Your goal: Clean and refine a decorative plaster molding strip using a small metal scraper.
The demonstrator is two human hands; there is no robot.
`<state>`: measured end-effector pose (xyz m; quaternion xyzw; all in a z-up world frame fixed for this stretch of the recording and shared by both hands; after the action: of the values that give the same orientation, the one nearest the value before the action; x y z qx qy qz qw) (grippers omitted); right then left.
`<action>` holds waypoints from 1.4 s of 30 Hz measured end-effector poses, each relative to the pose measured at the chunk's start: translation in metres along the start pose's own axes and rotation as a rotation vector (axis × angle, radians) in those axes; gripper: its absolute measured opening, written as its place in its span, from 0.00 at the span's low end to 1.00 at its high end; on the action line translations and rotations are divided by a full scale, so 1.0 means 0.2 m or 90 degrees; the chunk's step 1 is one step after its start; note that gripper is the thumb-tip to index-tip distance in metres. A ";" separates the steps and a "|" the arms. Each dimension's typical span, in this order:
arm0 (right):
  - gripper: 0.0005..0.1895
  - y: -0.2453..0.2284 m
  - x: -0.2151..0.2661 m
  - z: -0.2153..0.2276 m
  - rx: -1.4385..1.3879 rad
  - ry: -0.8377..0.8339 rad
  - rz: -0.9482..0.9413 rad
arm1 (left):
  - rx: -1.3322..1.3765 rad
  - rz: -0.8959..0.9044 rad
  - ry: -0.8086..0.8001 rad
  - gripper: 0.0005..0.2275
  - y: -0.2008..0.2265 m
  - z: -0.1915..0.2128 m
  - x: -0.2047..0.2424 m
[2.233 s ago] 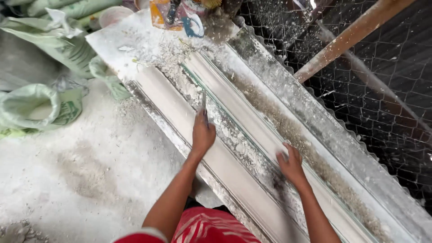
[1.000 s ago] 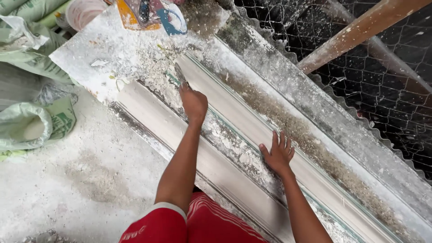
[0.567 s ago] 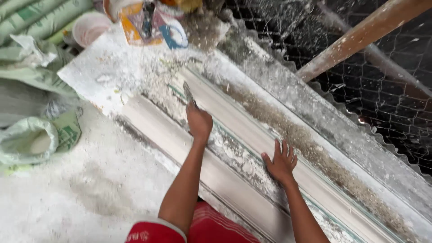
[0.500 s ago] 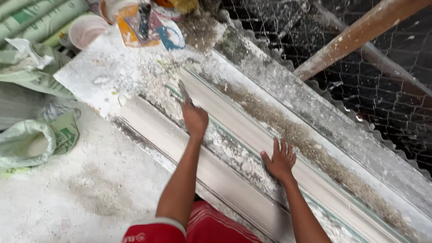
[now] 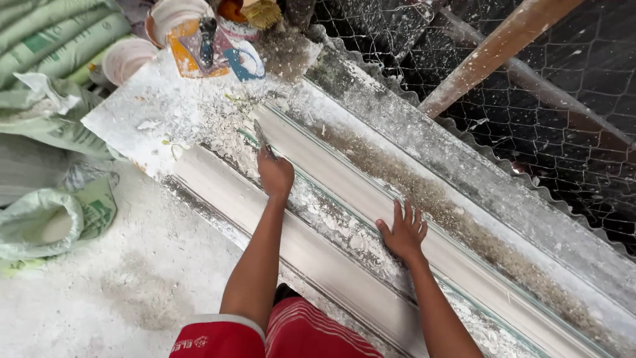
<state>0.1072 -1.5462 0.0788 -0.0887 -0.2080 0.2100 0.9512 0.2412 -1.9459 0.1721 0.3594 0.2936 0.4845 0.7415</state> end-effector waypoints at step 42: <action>0.30 -0.49 0.84 -0.25 0.006 0.324 -0.302 | -0.313 -0.777 -0.794 0.13 -0.24 0.26 -0.89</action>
<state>0.3033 -1.5639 0.1185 -0.0829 0.0219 -0.0447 0.9953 0.2425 -2.1370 0.1785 0.1699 -0.1338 -0.2261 0.9498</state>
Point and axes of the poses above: each hand's wrist, its own x-axis away from the middle knuckle, its own z-axis out of the back of the hand, y = z × x, the point moved 6 cm from there along -x, towards the middle knuckle, and after that the axes turned 1 degree about -z, right-handed, at the moved point
